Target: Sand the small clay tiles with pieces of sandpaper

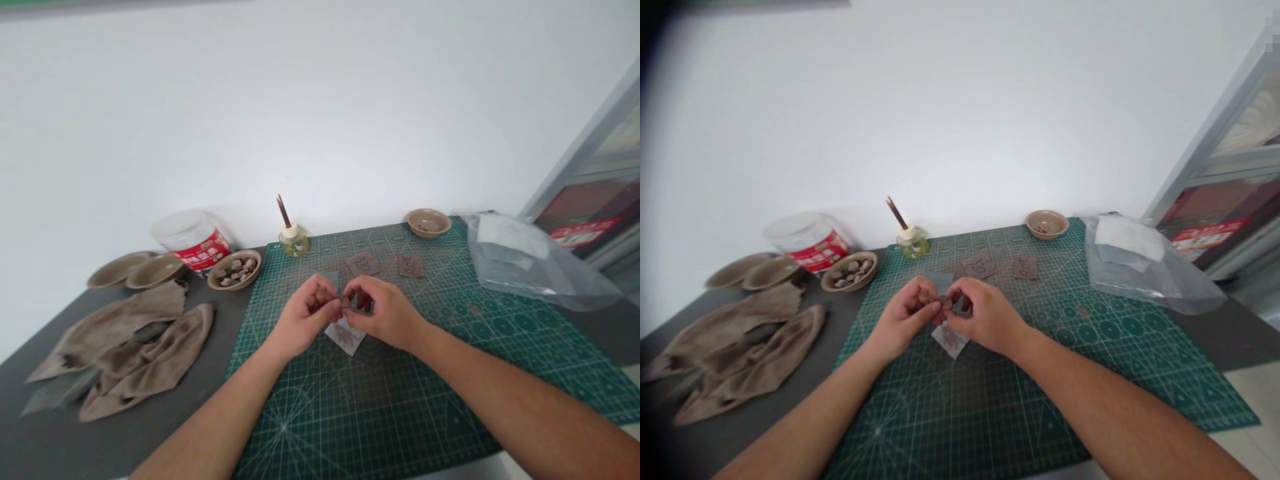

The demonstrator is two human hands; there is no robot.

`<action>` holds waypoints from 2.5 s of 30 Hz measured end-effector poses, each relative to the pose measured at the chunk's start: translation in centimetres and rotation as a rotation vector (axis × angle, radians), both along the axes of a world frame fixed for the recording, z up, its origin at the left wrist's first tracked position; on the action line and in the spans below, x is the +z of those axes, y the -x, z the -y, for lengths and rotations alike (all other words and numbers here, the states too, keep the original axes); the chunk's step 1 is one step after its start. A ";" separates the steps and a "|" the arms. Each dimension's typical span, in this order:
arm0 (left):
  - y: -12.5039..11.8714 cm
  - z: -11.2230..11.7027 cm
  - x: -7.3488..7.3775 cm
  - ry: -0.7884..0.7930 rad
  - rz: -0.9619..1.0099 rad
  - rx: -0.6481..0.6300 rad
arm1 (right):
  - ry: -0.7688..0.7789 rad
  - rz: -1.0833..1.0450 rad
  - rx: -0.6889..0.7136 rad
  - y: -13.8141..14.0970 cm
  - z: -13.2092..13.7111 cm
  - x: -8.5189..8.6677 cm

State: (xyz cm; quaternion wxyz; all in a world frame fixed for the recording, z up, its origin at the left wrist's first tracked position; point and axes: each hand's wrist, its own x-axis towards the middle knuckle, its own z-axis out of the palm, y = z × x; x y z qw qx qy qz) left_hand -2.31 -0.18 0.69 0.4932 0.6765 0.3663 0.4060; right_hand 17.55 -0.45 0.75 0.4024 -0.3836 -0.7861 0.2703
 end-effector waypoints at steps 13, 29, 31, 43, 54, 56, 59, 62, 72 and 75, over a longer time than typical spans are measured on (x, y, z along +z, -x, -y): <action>0.6 -0.5 1.3 -0.384 -0.722 -0.212 | -0.003 0.281 0.288 -0.4 -0.1 0.0; 0.9 -0.6 1.3 -0.376 -0.793 -0.204 | -0.070 0.401 0.272 -0.3 0.0 -0.9; 0.9 -0.6 1.2 -0.376 -0.795 -0.200 | -0.072 0.401 0.269 -0.3 0.1 -0.9; 1.2 -0.8 1.0 -0.365 -0.825 -0.223 | -0.062 0.398 0.268 -0.3 -0.1 -1.1; 1.8 -1.2 0.7 -0.284 -0.767 -0.259 | -0.095 0.434 0.344 -0.3 -0.1 -0.5; 1.8 -1.3 0.6 -0.274 -0.748 -0.268 | -0.101 0.474 0.346 -0.5 -0.1 -0.4; 1.9 -1.4 0.6 -0.269 -0.745 -0.276 | -0.123 0.487 0.278 -0.6 -0.1 -0.4; 1.9 -1.6 0.5 -0.262 -0.743 -0.275 | -0.129 0.455 0.323 -0.4 -0.1 -0.5; 2.0 -1.8 0.5 -0.250 -0.737 -0.297 | -0.092 0.456 0.379 -0.7 -0.4 -0.4; 1.9 -1.8 0.6 -0.243 -0.745 -0.303 | -0.088 0.483 0.346 -0.6 -0.5 -0.5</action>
